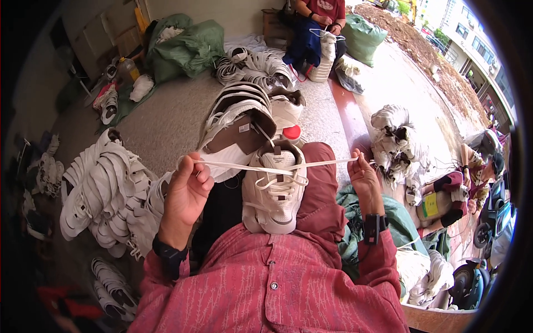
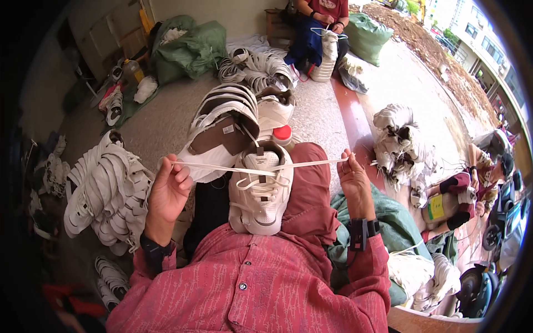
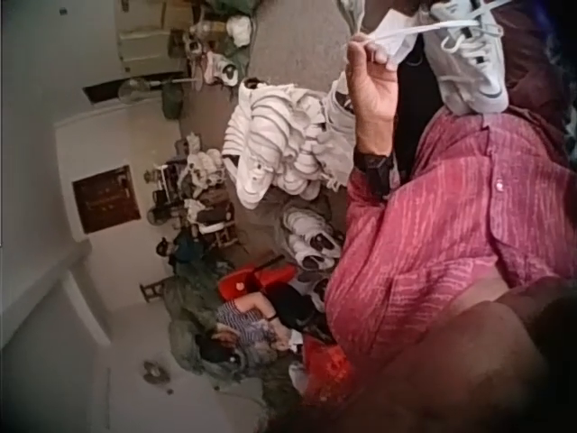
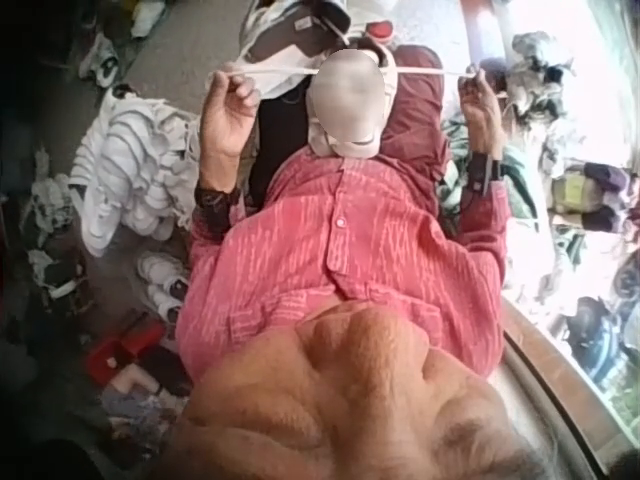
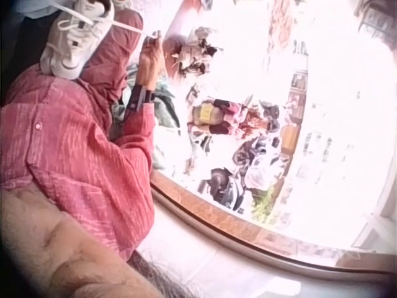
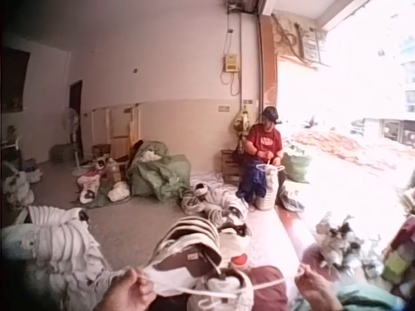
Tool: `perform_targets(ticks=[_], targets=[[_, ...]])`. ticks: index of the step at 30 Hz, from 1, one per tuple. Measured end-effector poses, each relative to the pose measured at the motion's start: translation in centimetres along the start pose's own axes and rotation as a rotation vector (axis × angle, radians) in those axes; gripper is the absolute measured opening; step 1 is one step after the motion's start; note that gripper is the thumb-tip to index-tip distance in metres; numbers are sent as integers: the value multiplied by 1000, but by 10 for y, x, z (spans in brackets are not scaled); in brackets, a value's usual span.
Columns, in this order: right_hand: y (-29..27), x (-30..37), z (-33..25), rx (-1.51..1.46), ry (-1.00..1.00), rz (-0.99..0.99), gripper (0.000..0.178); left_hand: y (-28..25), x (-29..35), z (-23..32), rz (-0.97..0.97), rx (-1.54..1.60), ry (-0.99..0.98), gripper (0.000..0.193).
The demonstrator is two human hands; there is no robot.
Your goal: Lacing white shoe uppers in a manufacturing environment.
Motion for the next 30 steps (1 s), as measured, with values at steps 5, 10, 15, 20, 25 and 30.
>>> perform_targets(ticks=[5,10,15,20,25,30], targets=[[16,6,4,3,-5,40,15,27,3,1,97,-73,33,19],[24,3,24,27,150,-69,12,39,-20,9,-42,-164,78,23],[67,31,35,235,158,-180,16,37,-49,-8,288,-784,161,18],[100,63,44,797,-137,-642,12,50,-101,-47,89,-937,57,15],[131,95,38,1186,-386,-1072,11,47,-132,-90,32,-1174,-241,11],[115,93,54,903,134,-1024,13,42,-146,-94,56,-1260,-222,11]])
Point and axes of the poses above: each hand's wrist, its own x-axis away from the middle knuckle, its own y-axis out of the palm, z = x × y, the point moved 7 cm from there along -x, towards the middle knuckle, and after that the axes turned 15 degrees about -y, right-handed, at the moved point
